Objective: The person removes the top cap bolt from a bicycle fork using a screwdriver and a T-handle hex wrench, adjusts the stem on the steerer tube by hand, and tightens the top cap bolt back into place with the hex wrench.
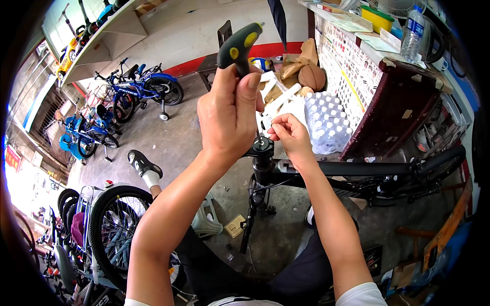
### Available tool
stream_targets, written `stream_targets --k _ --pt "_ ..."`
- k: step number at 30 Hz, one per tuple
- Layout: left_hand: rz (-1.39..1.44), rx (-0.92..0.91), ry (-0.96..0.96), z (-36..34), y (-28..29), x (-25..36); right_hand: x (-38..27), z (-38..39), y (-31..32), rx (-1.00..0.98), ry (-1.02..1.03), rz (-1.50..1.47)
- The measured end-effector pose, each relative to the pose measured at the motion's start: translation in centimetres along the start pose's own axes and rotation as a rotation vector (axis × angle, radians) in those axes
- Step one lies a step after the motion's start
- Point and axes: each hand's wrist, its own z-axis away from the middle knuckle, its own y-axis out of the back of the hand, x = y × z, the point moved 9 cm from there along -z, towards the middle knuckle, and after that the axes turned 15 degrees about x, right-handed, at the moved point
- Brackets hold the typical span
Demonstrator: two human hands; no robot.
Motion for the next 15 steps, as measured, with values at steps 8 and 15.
stream_targets --k 8,15 --pt "-0.011 -0.110 0.075 -0.1 -1.3 0.2 -0.2 0.3 -0.1 -0.032 0.015 0.054" --pt "0.218 -0.054 0.269 -0.7 -0.3 0.4 0.0 0.5 -0.2 -0.061 0.025 0.042"
